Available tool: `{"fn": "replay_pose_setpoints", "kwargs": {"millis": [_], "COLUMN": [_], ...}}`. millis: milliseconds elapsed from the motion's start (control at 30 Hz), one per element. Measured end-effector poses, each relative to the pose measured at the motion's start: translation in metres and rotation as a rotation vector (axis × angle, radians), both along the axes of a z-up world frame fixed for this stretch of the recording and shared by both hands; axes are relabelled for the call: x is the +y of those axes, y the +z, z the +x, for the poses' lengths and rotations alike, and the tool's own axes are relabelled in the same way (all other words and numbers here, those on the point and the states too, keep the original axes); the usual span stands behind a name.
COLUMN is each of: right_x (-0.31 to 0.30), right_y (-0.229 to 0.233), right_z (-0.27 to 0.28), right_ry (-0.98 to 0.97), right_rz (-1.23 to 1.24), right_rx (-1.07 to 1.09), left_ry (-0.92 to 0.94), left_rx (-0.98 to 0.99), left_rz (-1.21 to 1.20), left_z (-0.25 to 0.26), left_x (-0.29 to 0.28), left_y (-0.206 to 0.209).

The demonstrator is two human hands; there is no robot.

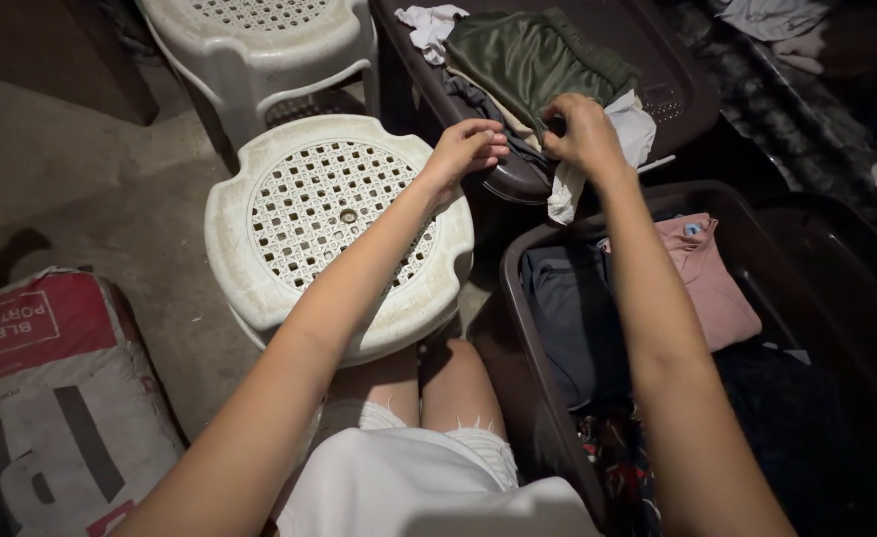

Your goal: The person sits on a stool and sorts through a pile of clothes on a chair, placing them one by one into a large storage bin on the floor.

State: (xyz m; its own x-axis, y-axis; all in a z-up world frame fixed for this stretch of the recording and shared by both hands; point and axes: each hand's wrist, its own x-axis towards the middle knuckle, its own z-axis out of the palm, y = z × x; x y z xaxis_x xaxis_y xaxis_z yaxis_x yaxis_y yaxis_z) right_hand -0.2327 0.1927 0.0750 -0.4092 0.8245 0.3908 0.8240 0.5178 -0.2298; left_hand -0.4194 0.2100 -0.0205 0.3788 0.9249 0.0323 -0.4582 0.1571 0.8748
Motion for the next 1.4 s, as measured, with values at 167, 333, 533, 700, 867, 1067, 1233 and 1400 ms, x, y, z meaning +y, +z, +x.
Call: {"fn": "replay_pose_setpoints", "kwargs": {"millis": [167, 333, 533, 700, 867, 1067, 1233, 1400], "right_x": [0.004, 0.012, 0.008, -0.024, -0.076, -0.130, -0.137, -0.139], "right_y": [0.003, -0.007, -0.016, 0.014, 0.028, 0.004, -0.030, -0.040], "right_z": [0.010, 0.016, 0.018, 0.011, -0.001, 0.009, 0.025, 0.024], "right_ry": [0.110, 0.045, -0.194, -0.061, 0.156, -0.004, -0.404, 0.300], "right_rz": [-0.081, -0.006, 0.071, 0.128, -0.016, 0.385, -0.630, -1.039], "right_rx": [-0.099, -0.091, 0.345, 0.511, 0.427, 0.295, 1.275, 1.699], "left_ry": [0.005, -0.003, 0.010, -0.048, -0.102, 0.013, -0.054, -0.165], "left_rx": [-0.010, 0.015, 0.082, -0.012, -0.494, -0.581, -0.735, -0.722], "left_rz": [-0.023, 0.021, 0.152, -0.057, -0.337, -0.234, -0.188, -0.128], "left_z": [-0.002, -0.004, 0.003, -0.004, -0.009, 0.036, 0.050, 0.078], "left_x": [-0.003, -0.001, 0.001, -0.014, -0.023, 0.011, 0.002, -0.039], "left_y": [0.007, 0.003, -0.007, 0.024, 0.045, -0.006, 0.024, 0.079]}}
